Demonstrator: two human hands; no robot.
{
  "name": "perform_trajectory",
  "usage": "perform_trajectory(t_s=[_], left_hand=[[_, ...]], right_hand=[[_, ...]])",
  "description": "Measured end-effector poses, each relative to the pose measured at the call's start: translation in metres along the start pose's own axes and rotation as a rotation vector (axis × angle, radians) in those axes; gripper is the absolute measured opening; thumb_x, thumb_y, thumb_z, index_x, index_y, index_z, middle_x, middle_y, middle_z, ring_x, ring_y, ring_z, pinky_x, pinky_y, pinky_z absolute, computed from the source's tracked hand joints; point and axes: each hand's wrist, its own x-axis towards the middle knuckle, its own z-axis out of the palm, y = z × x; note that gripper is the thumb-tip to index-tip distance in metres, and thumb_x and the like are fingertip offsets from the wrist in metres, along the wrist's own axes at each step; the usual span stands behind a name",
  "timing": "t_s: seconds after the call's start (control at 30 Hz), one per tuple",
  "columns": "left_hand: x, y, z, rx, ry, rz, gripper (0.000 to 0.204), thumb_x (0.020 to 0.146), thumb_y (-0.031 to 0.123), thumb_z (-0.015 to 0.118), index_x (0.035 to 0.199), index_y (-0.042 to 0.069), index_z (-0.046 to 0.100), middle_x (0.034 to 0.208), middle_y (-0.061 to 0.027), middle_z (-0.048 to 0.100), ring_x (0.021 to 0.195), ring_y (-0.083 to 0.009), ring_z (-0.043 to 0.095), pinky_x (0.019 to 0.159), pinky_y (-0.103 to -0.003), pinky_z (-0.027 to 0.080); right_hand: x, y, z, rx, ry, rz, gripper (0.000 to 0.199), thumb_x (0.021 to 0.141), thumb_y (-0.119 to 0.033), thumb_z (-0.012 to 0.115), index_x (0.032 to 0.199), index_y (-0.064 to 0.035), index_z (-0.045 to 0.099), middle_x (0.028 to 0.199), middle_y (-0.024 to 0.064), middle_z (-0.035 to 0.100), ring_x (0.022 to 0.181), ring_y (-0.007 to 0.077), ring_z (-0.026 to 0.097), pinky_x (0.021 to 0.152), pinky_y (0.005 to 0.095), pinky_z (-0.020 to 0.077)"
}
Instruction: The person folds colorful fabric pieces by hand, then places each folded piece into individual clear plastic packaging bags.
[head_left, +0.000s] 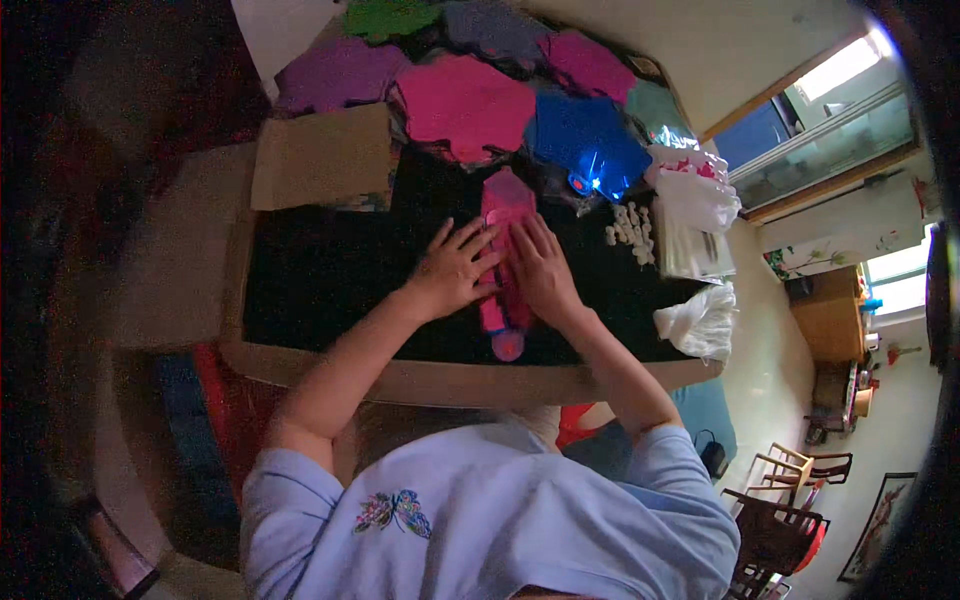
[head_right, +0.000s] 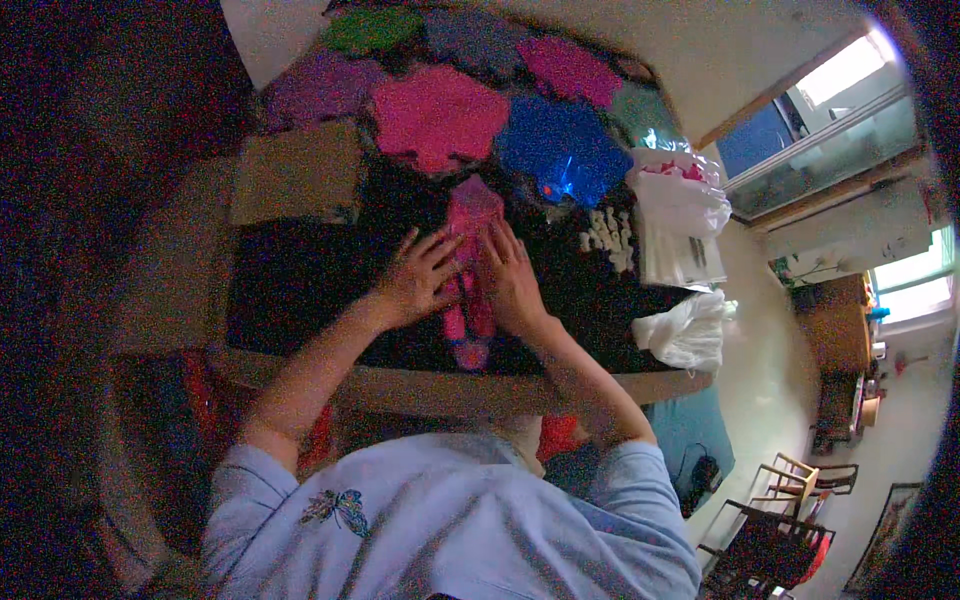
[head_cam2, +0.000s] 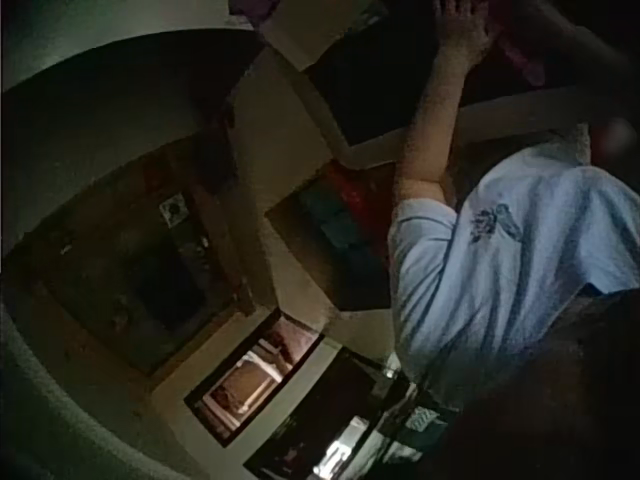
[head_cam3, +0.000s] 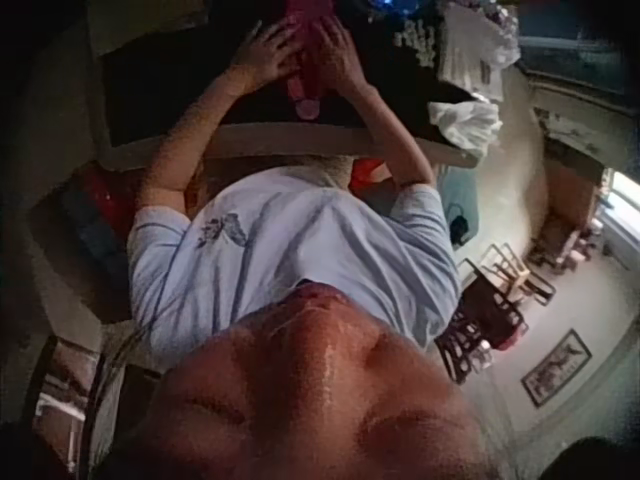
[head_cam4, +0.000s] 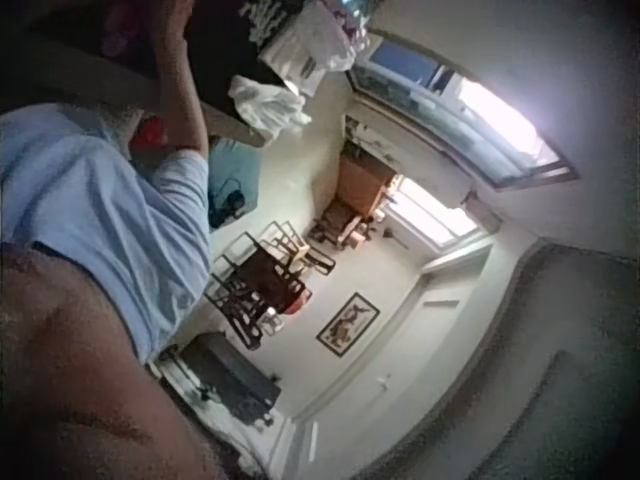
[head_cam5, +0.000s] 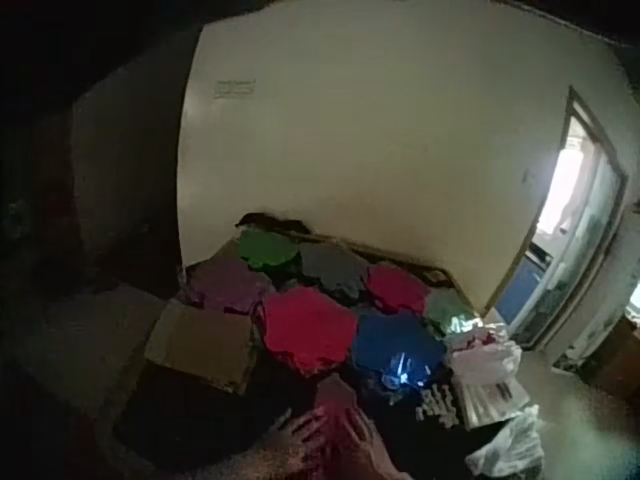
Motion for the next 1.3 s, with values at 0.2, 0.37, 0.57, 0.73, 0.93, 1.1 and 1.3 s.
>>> perform_trajectory(t_s=[0.2, 0.37, 0.57, 0.73, 0.93, 1.1, 1.3], left_hand=[[0.003, -0.001, 0.010, -0.029, 0.115, -0.012, 0.043, 0.083, 0.035, 0.049, 0.118, 0.012, 0.048, 0.134, -0.0117, 0.032, 0.127, -0.0279, 0.025, 0.103, -0.052, 0.016], [0.017, 0.028, 0.014, 0.017, 0.199, -0.160, 0.056, 0.082, 0.035, 0.047, 0.127, 0.002, 0.036, 0.135, -0.0165, 0.028, 0.129, -0.0276, 0.021, 0.104, -0.052, 0.014], [0.012, 0.027, 0.011, 0.071, 0.009, -0.190, 0.063, 0.083, 0.037, 0.044, 0.131, 0.000, 0.027, 0.140, -0.0154, 0.021, 0.131, -0.0274, 0.016, 0.106, -0.047, 0.012], [0.013, 0.025, 0.015, 0.037, 0.079, -0.182, 0.062, 0.082, 0.036, 0.046, 0.129, -0.002, 0.031, 0.139, -0.0161, 0.023, 0.131, -0.0276, 0.017, 0.106, -0.046, 0.013], [0.017, 0.026, 0.017, 0.026, 0.106, -0.149, 0.062, 0.079, 0.033, 0.051, 0.127, -0.002, 0.034, 0.137, -0.0169, 0.026, 0.129, -0.0284, 0.020, 0.105, -0.047, 0.016], [0.017, 0.025, 0.017, 0.026, 0.132, -0.143, 0.062, 0.078, 0.033, 0.052, 0.126, -0.003, 0.034, 0.135, -0.0171, 0.028, 0.128, -0.0288, 0.022, 0.104, -0.047, 0.017], [0.016, 0.025, 0.023, 0.040, 0.196, -0.153, 0.062, 0.078, 0.032, 0.052, 0.127, -0.003, 0.033, 0.134, -0.0175, 0.029, 0.127, -0.0286, 0.024, 0.104, -0.046, 0.018]], right_hand=[[-0.003, -0.011, -0.003, -0.119, -0.053, -0.009, 0.045, 0.085, -0.018, 0.047, 0.126, -0.0012, 0.038, 0.133, 0.0184, 0.032, 0.126, 0.0332, 0.026, 0.102, 0.0443, 0.0233], [-0.005, -0.005, 0.000, -0.120, -0.060, -0.004, 0.045, 0.085, -0.016, 0.046, 0.127, -0.0033, 0.037, 0.134, 0.0185, 0.031, 0.127, 0.0331, 0.025, 0.103, 0.0444, 0.0218], [-0.013, -0.001, -0.020, 0.296, -0.068, 0.043, 0.045, 0.083, -0.010, 0.046, 0.126, -0.0011, 0.039, 0.133, 0.0191, 0.032, 0.126, 0.0328, 0.028, 0.102, 0.0433, 0.0240], [-0.009, 0.010, -0.025, -0.007, -0.197, -0.059, 0.044, 0.082, -0.008, 0.046, 0.125, 0.0002, 0.039, 0.131, 0.0197, 0.035, 0.124, 0.0328, 0.031, 0.101, 0.0397, 0.0265], [0.022, 0.048, 0.001, -0.064, -0.101, -0.062, 0.043, 0.084, -0.012, 0.045, 0.124, 0.0003, 0.039, 0.128, 0.0181, 0.038, 0.120, 0.0329, 0.035, 0.100, 0.0386, 0.0279], [0.020, 0.046, 0.003, -0.028, -0.083, -0.013, 0.046, 0.084, -0.016, 0.046, 0.127, -0.0017, 0.036, 0.131, 0.0183, 0.035, 0.123, 0.0329, 0.032, 0.101, 0.0406, 0.0261], [-0.020, 0.018, -0.030, -0.007, -0.203, -0.008, 0.066, 0.079, -0.031, 0.058, 0.133, -0.0075, 0.029, 0.137, 0.0173, 0.026, 0.128, 0.0322, 0.022, 0.104, 0.0456, 0.0192]])
